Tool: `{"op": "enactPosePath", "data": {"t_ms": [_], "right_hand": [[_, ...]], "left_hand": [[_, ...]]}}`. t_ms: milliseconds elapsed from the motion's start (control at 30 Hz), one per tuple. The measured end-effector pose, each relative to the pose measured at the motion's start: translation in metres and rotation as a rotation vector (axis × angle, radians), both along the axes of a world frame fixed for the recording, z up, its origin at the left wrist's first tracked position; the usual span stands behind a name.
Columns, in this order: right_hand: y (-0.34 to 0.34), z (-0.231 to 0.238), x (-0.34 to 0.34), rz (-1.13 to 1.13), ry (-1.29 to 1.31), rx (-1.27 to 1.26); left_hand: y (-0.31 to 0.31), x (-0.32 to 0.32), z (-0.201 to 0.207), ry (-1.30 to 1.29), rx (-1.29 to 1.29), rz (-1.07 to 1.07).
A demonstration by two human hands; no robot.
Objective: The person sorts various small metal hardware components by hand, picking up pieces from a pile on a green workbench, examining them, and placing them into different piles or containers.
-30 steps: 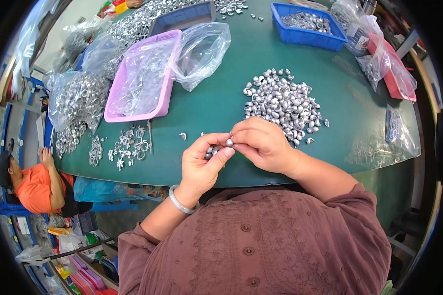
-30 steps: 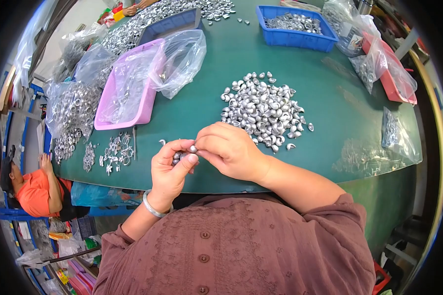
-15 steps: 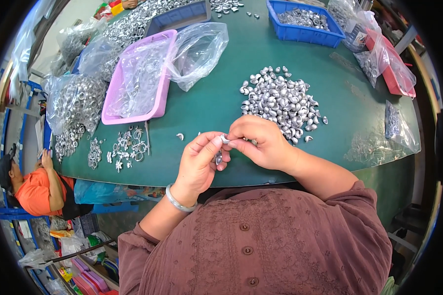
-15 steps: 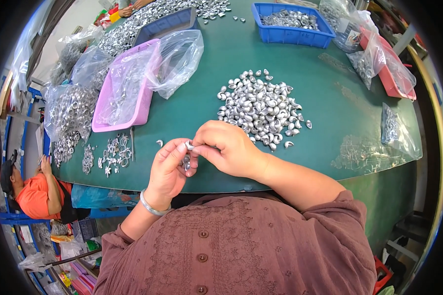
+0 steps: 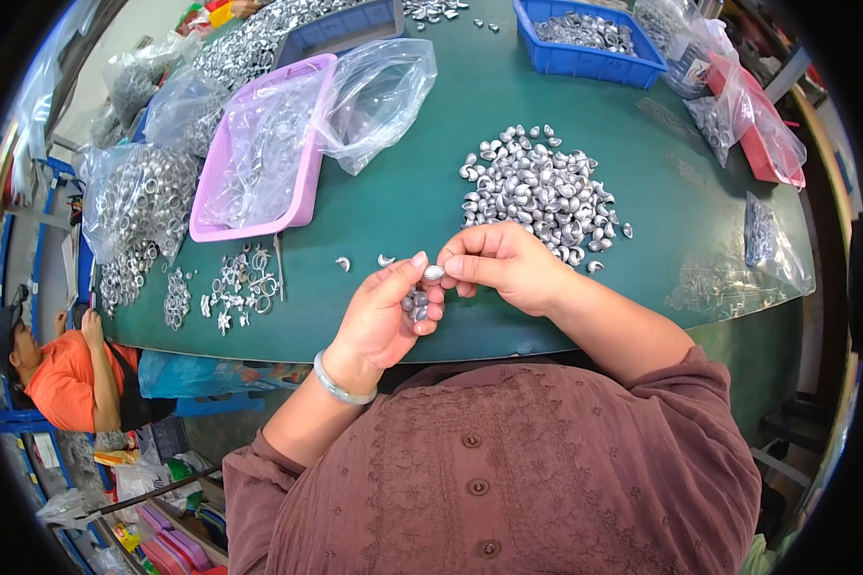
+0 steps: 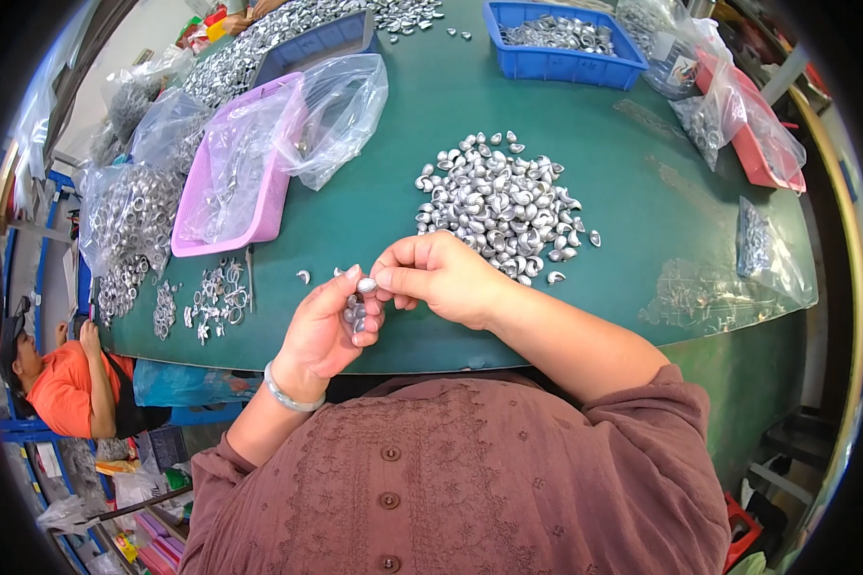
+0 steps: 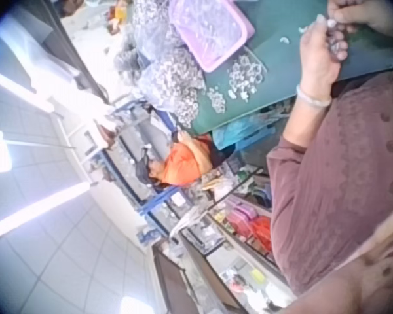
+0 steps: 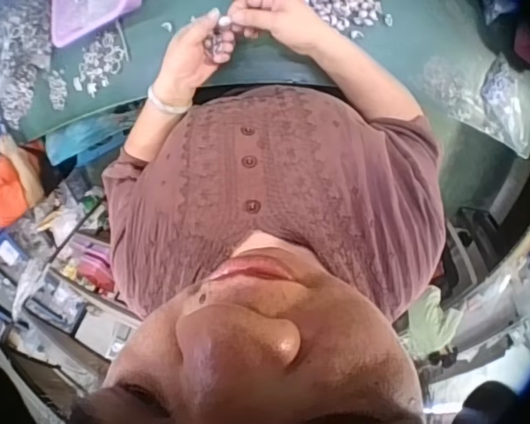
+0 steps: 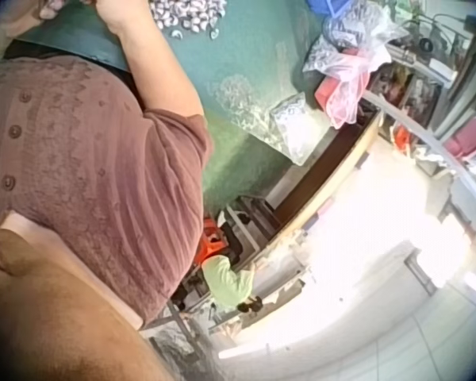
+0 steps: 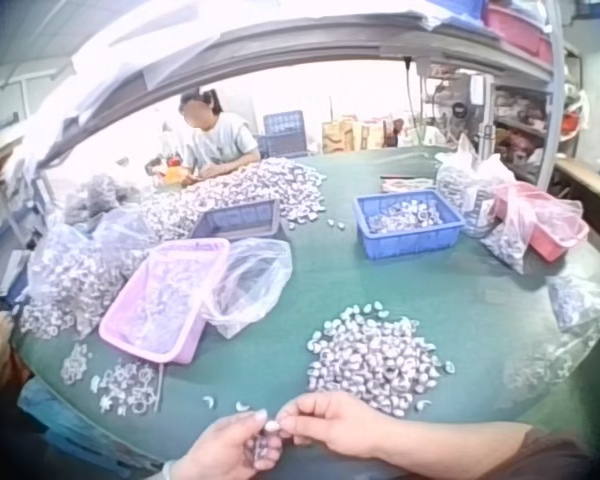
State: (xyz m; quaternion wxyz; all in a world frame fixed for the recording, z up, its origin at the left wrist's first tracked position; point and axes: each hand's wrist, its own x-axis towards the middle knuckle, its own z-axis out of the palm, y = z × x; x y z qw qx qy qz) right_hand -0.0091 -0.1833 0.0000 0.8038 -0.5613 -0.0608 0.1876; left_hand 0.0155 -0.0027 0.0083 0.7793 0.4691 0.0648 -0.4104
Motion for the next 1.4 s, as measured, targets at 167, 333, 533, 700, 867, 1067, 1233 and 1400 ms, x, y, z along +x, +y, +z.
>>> {"op": "enactPosePath", "data": {"t_ms": [167,333,533,700,867,1067,1233,1400], "right_hand": [[0.001,-0.002,0.000,0.006,-0.006,0.040],[-0.002,0.005,0.002,-0.043,-0.064,-0.058],[-0.026,0.016,0.000,-0.194,-0.698,-0.864],[-0.017,0.005,-0.008,-0.104,-0.944,-1.250],[-0.008,-0.004,-0.005,-0.077,-1.013,-1.350],[-0.007,-0.011,0.000,-0.070,-1.040,-1.299],[0.000,0.000,-0.001,-0.155,-0.900,-0.877],[0.013,0.007,-0.006,-0.246,-0.970,-0.766]], "left_hand": [[0.001,0.001,-0.003,0.125,-0.109,-0.029],[0.006,0.002,-0.007,0.170,-0.181,-0.036],[0.015,0.003,-0.011,0.084,-0.302,0.025],[0.021,0.003,-0.022,0.176,-0.319,0.086],[0.025,0.001,-0.025,0.163,-0.254,0.015],[0.025,-0.005,-0.022,0.070,-0.099,0.067],[0.018,-0.010,-0.019,0.018,-0.047,0.001],[0.006,-0.010,-0.012,-0.020,-0.107,-0.015]]}}
